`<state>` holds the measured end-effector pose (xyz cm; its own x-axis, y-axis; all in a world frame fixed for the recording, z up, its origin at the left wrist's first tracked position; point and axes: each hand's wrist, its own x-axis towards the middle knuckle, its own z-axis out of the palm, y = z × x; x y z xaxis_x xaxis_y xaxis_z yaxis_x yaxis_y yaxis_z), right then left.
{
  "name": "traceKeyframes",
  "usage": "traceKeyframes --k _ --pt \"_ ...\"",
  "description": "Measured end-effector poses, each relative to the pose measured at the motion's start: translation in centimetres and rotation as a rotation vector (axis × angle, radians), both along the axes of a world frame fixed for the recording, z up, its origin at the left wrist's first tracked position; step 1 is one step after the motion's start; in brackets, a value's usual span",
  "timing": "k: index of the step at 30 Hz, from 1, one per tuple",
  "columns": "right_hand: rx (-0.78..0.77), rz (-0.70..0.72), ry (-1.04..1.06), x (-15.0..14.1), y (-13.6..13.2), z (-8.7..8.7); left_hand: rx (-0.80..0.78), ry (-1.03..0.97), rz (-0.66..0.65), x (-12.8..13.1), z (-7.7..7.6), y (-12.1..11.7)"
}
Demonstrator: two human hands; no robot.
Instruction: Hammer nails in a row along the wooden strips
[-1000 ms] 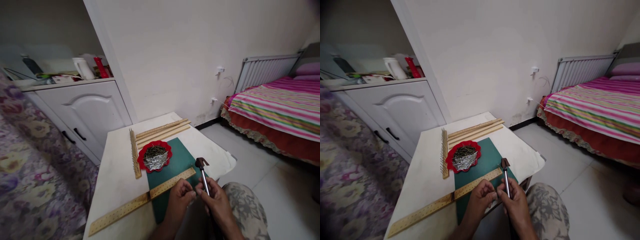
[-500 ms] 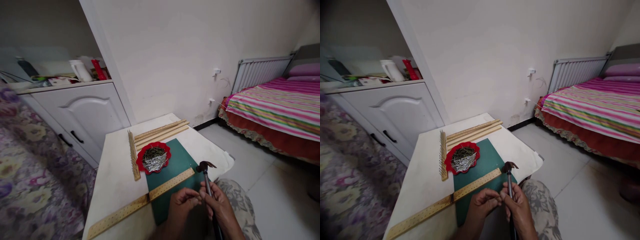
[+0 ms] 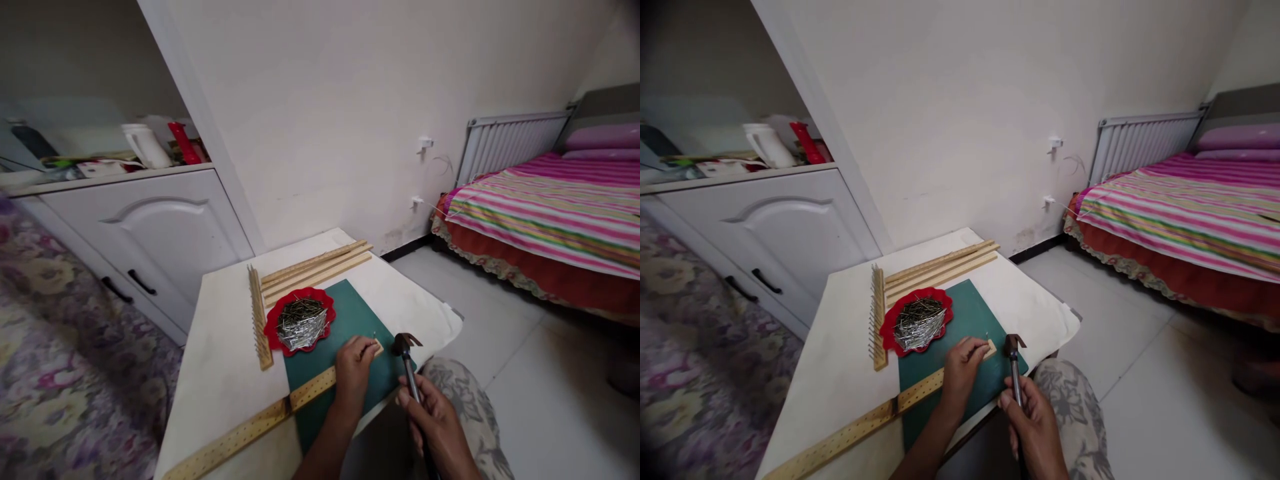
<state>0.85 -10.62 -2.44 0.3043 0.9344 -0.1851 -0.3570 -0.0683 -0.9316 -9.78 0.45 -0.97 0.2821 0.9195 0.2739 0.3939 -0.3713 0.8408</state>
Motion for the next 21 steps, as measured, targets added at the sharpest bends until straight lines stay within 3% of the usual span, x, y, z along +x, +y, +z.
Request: traceKeyframes --k 21 --pt "0.004 0.041 -0.031 0.59 -0.28 0.55 0.110 0.378 0.060 0.79 -0.76 0.40"
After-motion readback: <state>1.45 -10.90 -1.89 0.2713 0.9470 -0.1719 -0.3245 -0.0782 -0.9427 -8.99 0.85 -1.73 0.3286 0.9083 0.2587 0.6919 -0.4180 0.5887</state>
